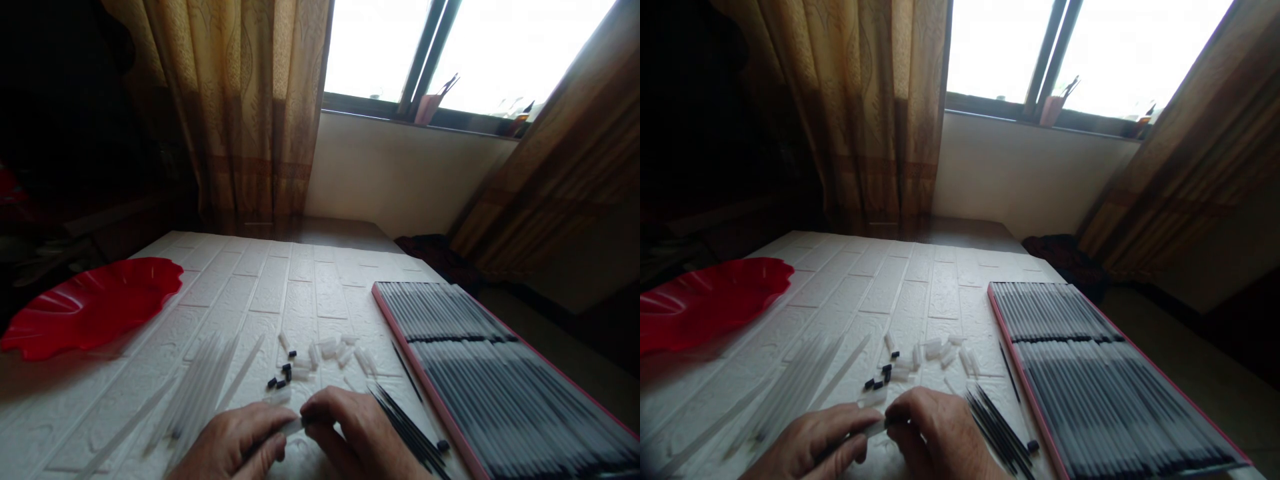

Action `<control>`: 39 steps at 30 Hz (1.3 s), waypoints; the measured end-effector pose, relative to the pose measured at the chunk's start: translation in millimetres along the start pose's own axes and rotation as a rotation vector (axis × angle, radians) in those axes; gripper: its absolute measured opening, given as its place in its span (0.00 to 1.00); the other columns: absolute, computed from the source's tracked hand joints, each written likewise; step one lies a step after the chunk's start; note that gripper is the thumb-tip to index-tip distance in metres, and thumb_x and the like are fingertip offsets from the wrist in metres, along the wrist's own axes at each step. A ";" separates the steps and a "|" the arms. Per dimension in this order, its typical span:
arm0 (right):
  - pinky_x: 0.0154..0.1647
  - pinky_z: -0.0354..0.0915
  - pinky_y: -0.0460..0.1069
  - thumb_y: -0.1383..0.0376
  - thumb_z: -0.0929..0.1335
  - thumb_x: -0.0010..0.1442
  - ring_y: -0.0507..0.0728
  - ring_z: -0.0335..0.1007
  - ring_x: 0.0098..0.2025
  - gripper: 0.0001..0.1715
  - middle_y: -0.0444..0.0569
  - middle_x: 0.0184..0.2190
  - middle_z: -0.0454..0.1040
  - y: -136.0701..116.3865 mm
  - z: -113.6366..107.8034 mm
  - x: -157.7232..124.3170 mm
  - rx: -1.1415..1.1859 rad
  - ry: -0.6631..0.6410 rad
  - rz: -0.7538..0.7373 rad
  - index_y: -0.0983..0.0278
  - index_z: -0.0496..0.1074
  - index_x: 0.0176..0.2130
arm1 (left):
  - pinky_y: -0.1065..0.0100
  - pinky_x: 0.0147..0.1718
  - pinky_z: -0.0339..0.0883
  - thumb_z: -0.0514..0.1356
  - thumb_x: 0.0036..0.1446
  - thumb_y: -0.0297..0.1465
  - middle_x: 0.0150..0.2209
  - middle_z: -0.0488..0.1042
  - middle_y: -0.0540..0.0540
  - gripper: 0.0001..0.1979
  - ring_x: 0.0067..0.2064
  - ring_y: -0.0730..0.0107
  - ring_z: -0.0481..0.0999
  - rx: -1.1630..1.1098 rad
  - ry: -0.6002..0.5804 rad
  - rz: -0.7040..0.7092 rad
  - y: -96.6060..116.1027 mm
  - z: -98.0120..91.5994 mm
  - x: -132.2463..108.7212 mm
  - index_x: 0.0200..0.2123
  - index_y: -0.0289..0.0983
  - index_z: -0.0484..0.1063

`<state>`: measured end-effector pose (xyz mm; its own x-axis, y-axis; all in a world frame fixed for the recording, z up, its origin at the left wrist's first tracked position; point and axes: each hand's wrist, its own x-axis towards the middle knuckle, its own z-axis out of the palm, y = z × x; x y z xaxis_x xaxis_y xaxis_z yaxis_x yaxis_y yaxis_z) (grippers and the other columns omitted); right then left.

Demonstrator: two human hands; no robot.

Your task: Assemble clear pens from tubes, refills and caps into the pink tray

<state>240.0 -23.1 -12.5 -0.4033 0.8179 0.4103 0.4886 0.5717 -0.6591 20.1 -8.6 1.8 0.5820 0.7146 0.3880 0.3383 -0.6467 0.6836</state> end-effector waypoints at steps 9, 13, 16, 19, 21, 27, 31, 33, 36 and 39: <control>0.27 0.63 0.42 0.65 0.65 0.63 0.53 0.77 0.26 0.09 0.47 0.25 0.81 1.6 -1.1 -2.0 -0.025 -0.046 0.069 0.63 0.76 0.34 | 0.86 0.41 0.70 0.61 0.59 0.23 0.45 0.83 0.61 0.26 0.40 0.78 0.84 -0.120 -0.037 0.002 0.8 -0.6 2.4 0.54 0.58 0.73; 0.25 0.60 0.43 0.62 0.62 0.64 0.52 0.75 0.23 0.16 0.45 0.20 0.78 2.3 3.2 -3.2 -0.033 -0.054 0.111 0.62 0.72 0.27 | 0.85 0.39 0.70 0.62 0.59 0.23 0.40 0.84 0.61 0.26 0.38 0.77 0.84 -0.127 -0.066 0.002 -2.3 -0.8 1.7 0.54 0.60 0.73; 0.22 0.54 0.44 0.60 0.60 0.65 0.51 0.70 0.19 0.22 0.45 0.16 0.74 -0.2 5.1 -2.5 -0.095 -0.069 0.155 0.61 0.65 0.21 | 0.81 0.39 0.72 0.63 0.60 0.26 0.37 0.83 0.58 0.22 0.38 0.73 0.84 -0.114 -0.087 -0.037 -7.3 2.3 -1.5 0.53 0.57 0.75; 0.20 0.51 0.45 0.60 0.58 0.65 0.51 0.66 0.18 0.23 0.46 0.15 0.71 -4.1 4.3 -0.8 -0.128 -0.116 0.186 0.61 0.59 0.20 | 0.79 0.40 0.73 0.63 0.60 0.27 0.37 0.83 0.56 0.19 0.38 0.71 0.84 -0.141 -0.112 -0.092 -10.8 6.1 -5.1 0.51 0.55 0.77; 0.21 0.51 0.45 0.59 0.58 0.65 0.51 0.66 0.18 0.23 0.45 0.15 0.70 -5.8 3.5 -0.1 -0.117 -0.122 0.190 0.60 0.58 0.20 | 0.79 0.40 0.73 0.63 0.60 0.26 0.37 0.84 0.56 0.18 0.38 0.70 0.84 -0.156 -0.105 -0.115 -10.6 7.0 -6.3 0.50 0.54 0.78; 0.22 0.54 0.44 0.60 0.57 0.66 0.50 0.67 0.19 0.23 0.44 0.16 0.70 -6.0 -2.9 -0.1 -0.083 -0.035 0.196 0.61 0.62 0.21 | 0.82 0.34 0.71 0.62 0.61 0.31 0.33 0.84 0.55 0.09 0.34 0.71 0.84 -0.032 -0.035 -0.107 -2.6 0.6 -1.8 0.42 0.49 0.80; 0.24 0.55 0.44 0.61 0.58 0.67 0.50 0.67 0.20 0.23 0.44 0.17 0.70 -6.9 -8.1 0.4 -0.093 -0.007 0.199 0.61 0.62 0.21 | 0.82 0.28 0.69 0.58 0.64 0.34 0.26 0.81 0.54 0.10 0.26 0.73 0.81 0.035 -0.040 -0.122 -3.0 -0.2 0.1 0.34 0.45 0.79; 0.24 0.56 0.44 0.61 0.58 0.67 0.51 0.68 0.20 0.23 0.44 0.17 0.70 -7.5 -8.9 0.9 -0.095 -0.017 0.201 0.61 0.63 0.22 | 0.82 0.31 0.69 0.59 0.64 0.35 0.30 0.83 0.54 0.07 0.31 0.71 0.83 0.043 -0.036 -0.146 -5.6 0.9 -1.0 0.35 0.46 0.78; 0.25 0.56 0.44 0.61 0.58 0.67 0.51 0.68 0.21 0.22 0.44 0.18 0.71 -8.4 -10.6 1.9 -0.081 -0.017 0.204 0.61 0.65 0.23 | 0.81 0.34 0.70 0.61 0.62 0.36 0.32 0.83 0.54 0.06 0.33 0.70 0.83 0.037 -0.037 -0.198 -9.5 1.0 -3.6 0.36 0.47 0.79; 0.25 0.57 0.44 0.61 0.59 0.68 0.50 0.68 0.22 0.23 0.43 0.18 0.71 -8.4 -16.2 2.6 -0.038 0.033 0.233 0.62 0.66 0.23 | 0.77 0.38 0.72 0.64 0.59 0.38 0.36 0.84 0.52 0.07 0.38 0.65 0.84 -0.005 0.030 -0.264 -11.2 -1.5 -4.3 0.40 0.48 0.80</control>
<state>247.4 -24.7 4.3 -0.2509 0.9294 0.2707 0.5945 0.3686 -0.7147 12.7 -4.0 -6.6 0.4522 0.8659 0.2137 0.4721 -0.4357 0.7663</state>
